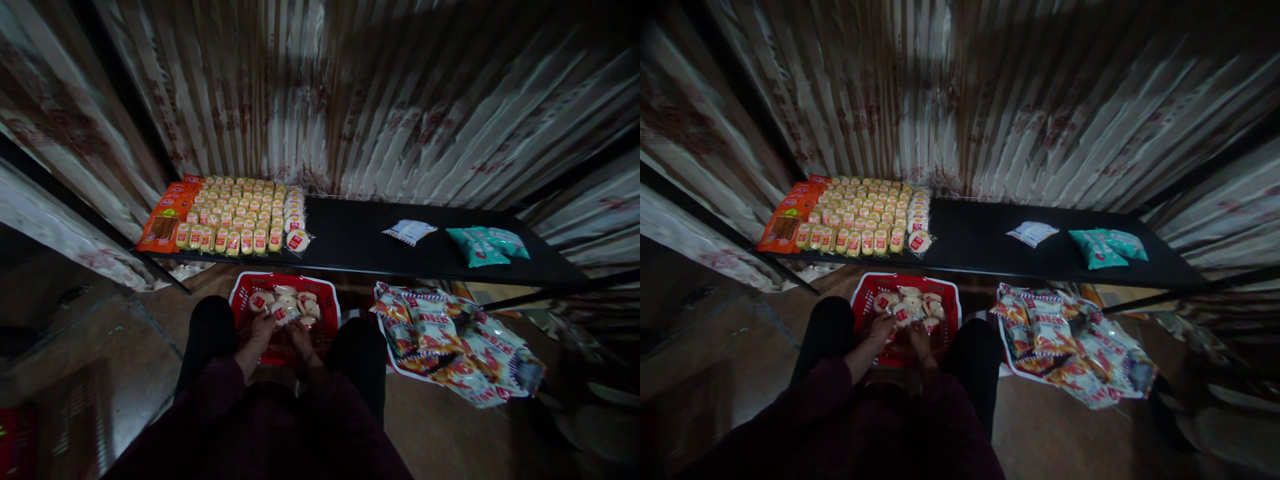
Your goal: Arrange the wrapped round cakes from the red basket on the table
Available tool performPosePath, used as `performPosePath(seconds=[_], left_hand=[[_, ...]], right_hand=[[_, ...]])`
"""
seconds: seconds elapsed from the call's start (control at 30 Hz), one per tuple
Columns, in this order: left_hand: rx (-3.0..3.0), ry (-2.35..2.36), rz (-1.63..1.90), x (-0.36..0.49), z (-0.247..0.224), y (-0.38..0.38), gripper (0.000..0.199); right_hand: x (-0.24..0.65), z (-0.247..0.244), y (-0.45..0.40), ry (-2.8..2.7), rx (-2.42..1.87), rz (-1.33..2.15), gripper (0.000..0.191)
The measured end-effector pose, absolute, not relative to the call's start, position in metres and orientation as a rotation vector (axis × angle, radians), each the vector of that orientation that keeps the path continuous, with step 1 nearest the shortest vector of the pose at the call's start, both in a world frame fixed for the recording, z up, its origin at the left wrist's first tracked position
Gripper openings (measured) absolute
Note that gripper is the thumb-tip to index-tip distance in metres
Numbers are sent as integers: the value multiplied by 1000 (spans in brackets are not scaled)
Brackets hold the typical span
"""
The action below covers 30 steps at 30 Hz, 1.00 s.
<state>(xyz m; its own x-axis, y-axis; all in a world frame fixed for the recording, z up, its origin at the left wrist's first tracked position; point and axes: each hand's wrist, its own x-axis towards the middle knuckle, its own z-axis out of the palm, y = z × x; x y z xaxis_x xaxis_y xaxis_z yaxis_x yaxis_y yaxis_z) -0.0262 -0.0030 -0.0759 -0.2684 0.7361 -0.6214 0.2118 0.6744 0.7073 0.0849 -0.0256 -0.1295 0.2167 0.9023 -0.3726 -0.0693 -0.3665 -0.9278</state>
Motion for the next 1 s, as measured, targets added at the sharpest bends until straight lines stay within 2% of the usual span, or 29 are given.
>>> performPosePath(seconds=[0.2,0.47,0.6,0.77,1.0], left_hand=[[530,1540,682,-20,-64,-21,10],[464,1332,763,-21,-51,-25,20],[479,1365,841,-24,-49,-18,27],[515,1365,890,-20,-45,-15,22],[422,1328,969,-12,-39,-14,17]], right_hand=[[90,-121,-27,-357,-1479,1378,49],[95,-84,-29,-351,-1247,1452,56],[97,-76,-31,-336,-1170,1495,58],[98,-74,-32,-313,-1110,1519,59],[99,-66,-36,-383,-1091,1580,49]])
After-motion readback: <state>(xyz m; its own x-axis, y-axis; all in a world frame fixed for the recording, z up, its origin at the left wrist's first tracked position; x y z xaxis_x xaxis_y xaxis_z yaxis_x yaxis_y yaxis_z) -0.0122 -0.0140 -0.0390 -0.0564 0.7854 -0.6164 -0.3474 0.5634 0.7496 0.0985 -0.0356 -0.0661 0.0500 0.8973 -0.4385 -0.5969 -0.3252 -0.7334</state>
